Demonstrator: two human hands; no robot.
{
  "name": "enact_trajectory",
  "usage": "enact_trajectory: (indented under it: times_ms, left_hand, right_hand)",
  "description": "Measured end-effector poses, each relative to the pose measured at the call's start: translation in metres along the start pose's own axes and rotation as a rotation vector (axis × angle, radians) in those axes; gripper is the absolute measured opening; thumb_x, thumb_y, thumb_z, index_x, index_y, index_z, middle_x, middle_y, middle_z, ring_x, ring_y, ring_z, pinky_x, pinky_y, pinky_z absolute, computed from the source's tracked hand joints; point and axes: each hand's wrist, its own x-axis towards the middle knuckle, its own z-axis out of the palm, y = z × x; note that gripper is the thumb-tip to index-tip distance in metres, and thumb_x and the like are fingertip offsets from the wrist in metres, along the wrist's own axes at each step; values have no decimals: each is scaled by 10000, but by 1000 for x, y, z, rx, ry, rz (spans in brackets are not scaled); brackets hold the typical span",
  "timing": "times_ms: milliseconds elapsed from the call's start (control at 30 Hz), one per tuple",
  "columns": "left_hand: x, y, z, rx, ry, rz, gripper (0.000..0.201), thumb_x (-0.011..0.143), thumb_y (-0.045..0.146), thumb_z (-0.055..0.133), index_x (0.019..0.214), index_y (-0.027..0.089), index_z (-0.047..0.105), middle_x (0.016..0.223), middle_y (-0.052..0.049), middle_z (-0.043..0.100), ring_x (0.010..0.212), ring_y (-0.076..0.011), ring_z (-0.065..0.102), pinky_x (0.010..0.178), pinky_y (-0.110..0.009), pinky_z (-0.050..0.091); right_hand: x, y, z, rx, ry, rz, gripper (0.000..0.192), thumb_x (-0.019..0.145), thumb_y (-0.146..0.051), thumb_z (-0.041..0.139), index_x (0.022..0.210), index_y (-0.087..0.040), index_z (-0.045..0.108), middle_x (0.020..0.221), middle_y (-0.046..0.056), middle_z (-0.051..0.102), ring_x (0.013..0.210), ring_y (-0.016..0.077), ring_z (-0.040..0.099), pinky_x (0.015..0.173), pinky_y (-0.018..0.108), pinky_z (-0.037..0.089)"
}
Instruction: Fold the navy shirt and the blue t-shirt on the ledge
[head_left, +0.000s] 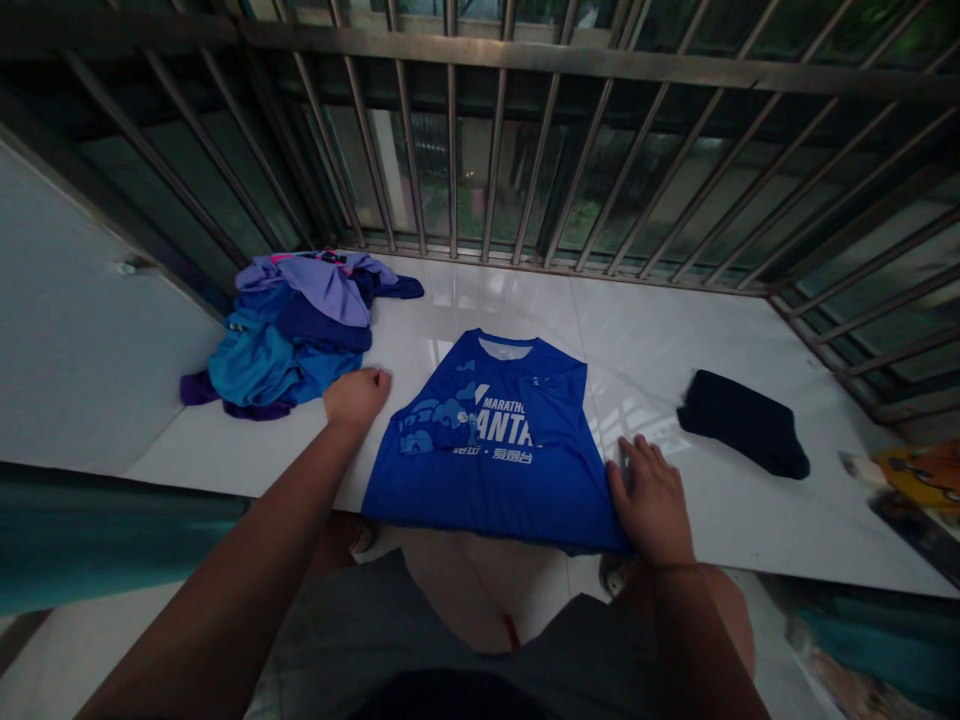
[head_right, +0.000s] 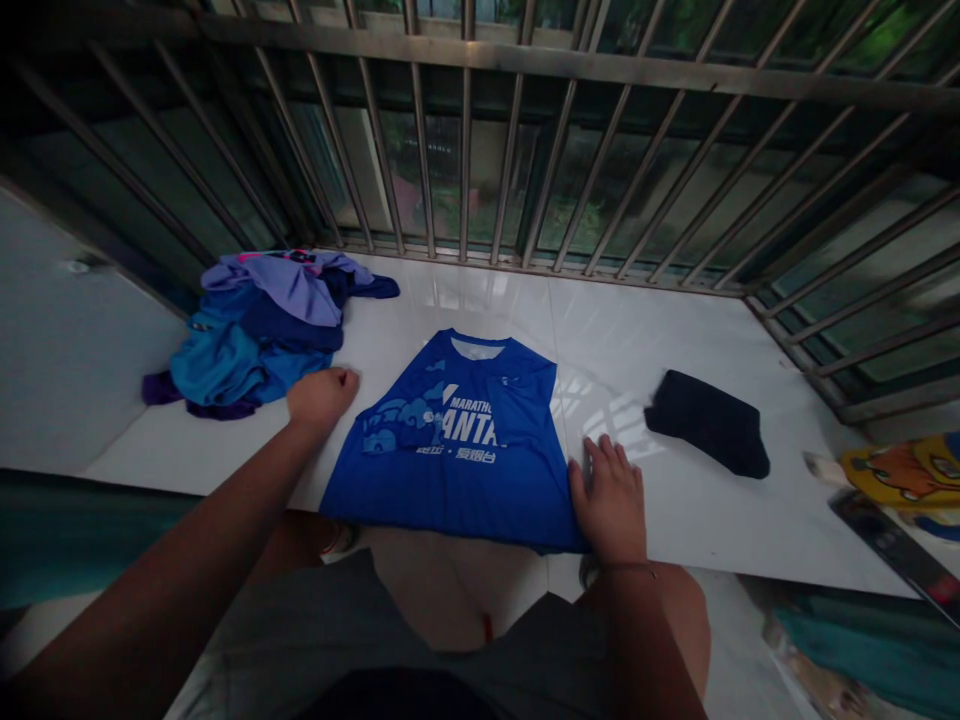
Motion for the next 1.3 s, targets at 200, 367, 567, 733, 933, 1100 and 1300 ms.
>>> enact_trajectory:
  times_ms: [200,367,567,733,933,1100,1300]
  left_hand:
    - [0,0,-1,0,4,6,582,1081,467,397,1143,185,903,1109,-216,859,1044,-408,805,796,-407,552]
    - [-1,1,-1,1,5,20,598,1082,476,384,1134,179,900,1107,-220,859,1042,-409,806,792,-407,551]
    - [0,0,0,9,-2,23,596,1078,467,381,1135,172,895,1103,-222,858,1060,-423,804,787,-417,549]
    - [0,-1,0,-1,1,22,593,1080,487,383,1140,190,893,1103,-215,858,1053,-422,801,774,-418,539]
    - [-2,0,-2,8,7,28,589,1085,484,384,1125,189,892,1097,-209,859,1041,-398,798,782,-395,534]
    - [-1,1,-3,-7,-4,11,573,1076,475,402,1132,191,897,1114,-214,858,1049,-407,795,790,-401,536]
    - [-1,0,-2,9,-8,10,600,1087,490,375,1140,191,892,1107,-210,858,1059,-399,794,784,-392,533]
  right_hand:
    - [0,-2,-2,6,3,-2,598,1155,-502,432,1540,-126,693,1699,247,592,1609,450,529,1290,724,435]
    - [0,-1,-2,9,-1,-4,593,1158,-494,441,1550,-122,684,1705,251,585,1613,447,521,1289,727,431]
    - [-1,-1,-1,19,-7,7,581,1147,-493,468,1562,-147,680,1713,233,583,1618,431,519,1289,721,435]
    - [-1,-2,-2,23,-4,14,597,1154,-506,447,1568,-140,673,1719,235,575,1625,437,507,1295,727,421]
    - [-1,-2,-1,10,-1,10,597,1155,-517,442,1560,-147,676,1715,224,584,1621,428,513,1306,700,414]
    - [-1,0,0,16,13,7,588,1149,-518,456,1562,-161,673,1714,220,586,1616,431,516,1296,702,418]
    - [-1,0,0,32,20,3,594,1147,-533,440,1551,-167,675,1702,226,595,1610,426,516,1295,696,407]
